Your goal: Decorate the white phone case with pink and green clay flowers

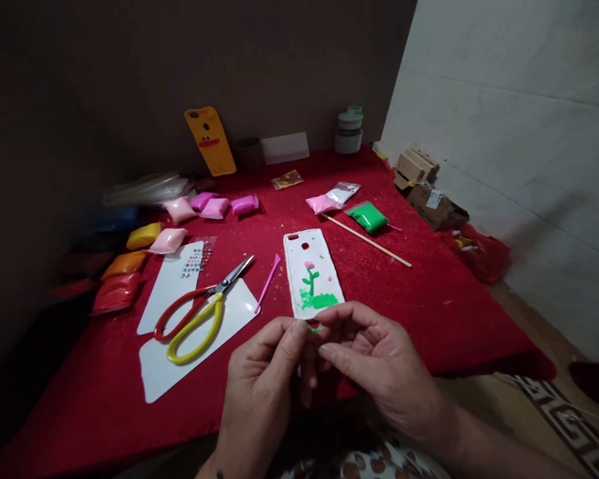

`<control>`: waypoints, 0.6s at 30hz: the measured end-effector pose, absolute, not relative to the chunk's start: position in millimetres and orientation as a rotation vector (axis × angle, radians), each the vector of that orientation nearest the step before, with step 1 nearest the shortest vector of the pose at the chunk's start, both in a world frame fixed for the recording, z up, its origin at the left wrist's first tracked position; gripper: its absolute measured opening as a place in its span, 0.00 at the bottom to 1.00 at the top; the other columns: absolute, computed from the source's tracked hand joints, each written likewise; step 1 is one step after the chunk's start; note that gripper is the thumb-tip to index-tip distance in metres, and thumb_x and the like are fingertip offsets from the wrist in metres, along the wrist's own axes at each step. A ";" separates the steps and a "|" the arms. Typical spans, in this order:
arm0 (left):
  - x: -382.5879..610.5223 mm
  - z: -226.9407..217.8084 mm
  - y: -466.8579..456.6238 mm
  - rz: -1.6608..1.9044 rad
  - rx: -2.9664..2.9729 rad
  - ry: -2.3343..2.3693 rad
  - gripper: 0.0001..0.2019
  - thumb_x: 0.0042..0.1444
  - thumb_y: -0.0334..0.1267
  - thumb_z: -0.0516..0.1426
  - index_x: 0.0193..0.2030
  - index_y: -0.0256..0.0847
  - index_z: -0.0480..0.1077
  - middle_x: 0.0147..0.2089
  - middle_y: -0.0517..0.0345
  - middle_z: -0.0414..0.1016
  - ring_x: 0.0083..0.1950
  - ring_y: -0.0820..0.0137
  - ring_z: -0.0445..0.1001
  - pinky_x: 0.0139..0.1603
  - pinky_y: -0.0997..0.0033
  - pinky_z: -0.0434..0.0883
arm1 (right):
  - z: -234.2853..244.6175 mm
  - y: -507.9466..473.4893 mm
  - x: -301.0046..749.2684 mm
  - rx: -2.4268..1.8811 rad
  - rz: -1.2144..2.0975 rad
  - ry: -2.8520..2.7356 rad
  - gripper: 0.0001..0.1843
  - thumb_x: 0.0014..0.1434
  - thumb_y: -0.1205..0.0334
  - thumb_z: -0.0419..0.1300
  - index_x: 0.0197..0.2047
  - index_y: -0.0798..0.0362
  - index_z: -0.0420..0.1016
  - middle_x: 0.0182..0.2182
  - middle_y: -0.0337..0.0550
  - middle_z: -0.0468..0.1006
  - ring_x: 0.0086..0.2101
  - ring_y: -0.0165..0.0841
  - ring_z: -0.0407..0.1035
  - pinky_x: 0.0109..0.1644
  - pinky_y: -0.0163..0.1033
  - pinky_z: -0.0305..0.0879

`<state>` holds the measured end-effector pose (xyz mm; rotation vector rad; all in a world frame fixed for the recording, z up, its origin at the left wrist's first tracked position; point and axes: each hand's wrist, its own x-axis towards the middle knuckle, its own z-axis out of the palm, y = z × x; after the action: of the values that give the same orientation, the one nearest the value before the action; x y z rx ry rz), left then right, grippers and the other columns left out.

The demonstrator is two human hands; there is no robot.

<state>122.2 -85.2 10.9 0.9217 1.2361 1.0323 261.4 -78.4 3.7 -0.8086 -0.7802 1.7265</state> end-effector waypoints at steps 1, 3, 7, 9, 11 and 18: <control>122.1 11.0 -84.9 1.029 0.930 1.241 0.16 0.60 0.49 0.56 0.30 0.38 0.73 0.17 0.63 0.67 0.18 0.78 0.62 0.20 0.79 0.59 | 3.7 -78.9 261.1 -0.809 1.725 -0.781 0.12 0.50 0.69 0.67 0.39 0.51 0.74 0.31 0.35 0.77 0.28 0.25 0.74 0.34 0.30 0.73; 122.1 11.3 -84.3 1.026 0.941 1.245 0.16 0.60 0.49 0.56 0.29 0.38 0.73 0.16 0.63 0.66 0.17 0.78 0.61 0.19 0.80 0.59 | 3.7 -80.1 260.3 -0.833 1.703 -0.788 0.13 0.50 0.68 0.67 0.40 0.51 0.74 0.32 0.35 0.76 0.29 0.25 0.74 0.34 0.31 0.73; 122.7 12.3 -84.2 1.006 0.930 1.262 0.17 0.59 0.51 0.57 0.29 0.38 0.73 0.15 0.63 0.65 0.17 0.78 0.61 0.18 0.80 0.59 | 4.5 -82.0 258.3 -0.903 1.634 -0.868 0.12 0.51 0.68 0.65 0.40 0.51 0.73 0.31 0.35 0.76 0.30 0.25 0.72 0.35 0.30 0.71; 123.3 12.7 -84.8 1.006 0.922 1.275 0.17 0.58 0.51 0.57 0.29 0.38 0.73 0.15 0.63 0.65 0.16 0.78 0.61 0.17 0.80 0.58 | 4.9 -82.3 257.0 -0.920 1.597 -0.927 0.10 0.52 0.68 0.65 0.40 0.51 0.73 0.32 0.36 0.76 0.30 0.25 0.72 0.34 0.30 0.71; 123.7 12.8 -85.7 1.012 0.919 1.287 0.18 0.58 0.51 0.58 0.26 0.38 0.71 0.15 0.63 0.65 0.16 0.78 0.60 0.17 0.80 0.58 | 5.0 -82.3 255.7 -0.939 1.548 -0.983 0.10 0.53 0.67 0.64 0.40 0.51 0.73 0.33 0.37 0.75 0.30 0.26 0.72 0.33 0.32 0.71; 125.0 11.2 -88.1 1.051 0.952 1.311 0.20 0.57 0.50 0.59 0.21 0.39 0.67 0.16 0.62 0.64 0.17 0.78 0.60 0.17 0.80 0.59 | 6.0 -82.2 254.7 -0.997 1.395 -1.150 0.08 0.54 0.67 0.62 0.40 0.52 0.74 0.35 0.41 0.76 0.31 0.29 0.72 0.33 0.35 0.71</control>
<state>125.0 -88.1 11.2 0.9520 1.3105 1.0508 254.7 -82.2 6.0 -0.9974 -1.1503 1.3948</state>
